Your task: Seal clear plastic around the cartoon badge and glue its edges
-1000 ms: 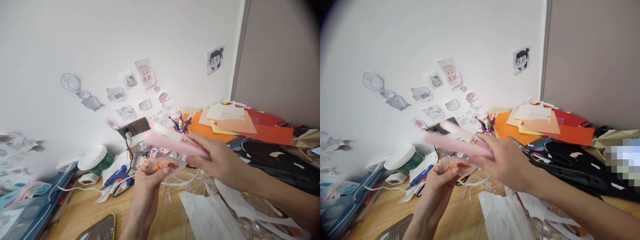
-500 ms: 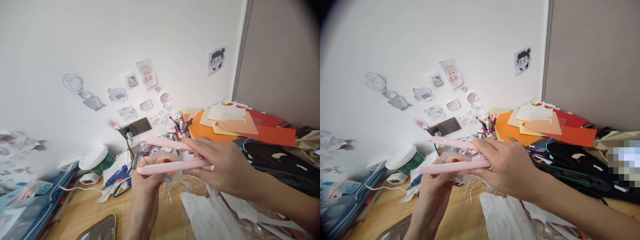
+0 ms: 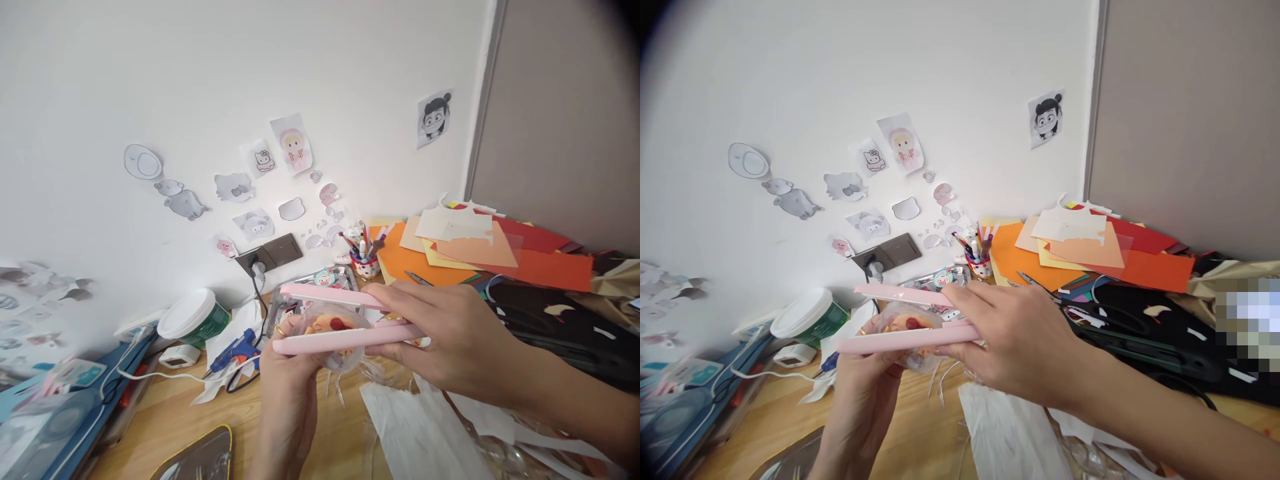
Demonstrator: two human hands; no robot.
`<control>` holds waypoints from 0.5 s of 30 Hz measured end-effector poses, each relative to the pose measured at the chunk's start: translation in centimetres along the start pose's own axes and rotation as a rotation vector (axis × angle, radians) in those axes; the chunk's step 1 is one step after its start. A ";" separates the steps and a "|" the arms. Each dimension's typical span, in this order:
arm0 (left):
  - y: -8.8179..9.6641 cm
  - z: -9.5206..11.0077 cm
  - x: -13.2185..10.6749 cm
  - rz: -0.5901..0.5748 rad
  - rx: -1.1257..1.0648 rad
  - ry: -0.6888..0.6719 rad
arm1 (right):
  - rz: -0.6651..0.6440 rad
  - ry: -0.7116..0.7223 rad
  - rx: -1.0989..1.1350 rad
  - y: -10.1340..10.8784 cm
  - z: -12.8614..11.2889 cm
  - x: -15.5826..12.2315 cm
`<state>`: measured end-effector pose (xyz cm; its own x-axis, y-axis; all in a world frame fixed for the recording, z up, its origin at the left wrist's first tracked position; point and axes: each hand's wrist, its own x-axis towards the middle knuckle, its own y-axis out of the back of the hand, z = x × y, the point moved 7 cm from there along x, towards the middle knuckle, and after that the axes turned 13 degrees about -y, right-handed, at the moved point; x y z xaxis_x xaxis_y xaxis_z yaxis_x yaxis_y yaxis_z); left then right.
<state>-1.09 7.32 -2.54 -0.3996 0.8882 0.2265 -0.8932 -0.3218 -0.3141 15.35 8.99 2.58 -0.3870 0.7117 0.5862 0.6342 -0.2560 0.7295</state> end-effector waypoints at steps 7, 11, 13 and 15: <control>0.1 -0.3 0.2 -0.025 -0.003 0.010 | 0.046 0.001 0.014 0.6 -0.3 -0.3; 0.5 -0.5 0.4 -0.029 0.046 -0.027 | 0.005 -0.021 0.052 0.4 -0.1 -0.3; 0.6 -0.6 0.5 -0.025 0.046 -0.031 | -0.017 -0.036 0.078 0.3 0.1 -0.3; 0.6 -0.6 0.4 -0.020 0.036 -0.023 | -0.042 -0.049 0.107 0.1 0.2 -0.3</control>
<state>-1.69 7.70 -3.22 -0.3856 0.8871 0.2535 -0.9078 -0.3156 -0.2763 15.67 8.84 2.44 -0.3833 0.7519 0.5364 0.6872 -0.1559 0.7096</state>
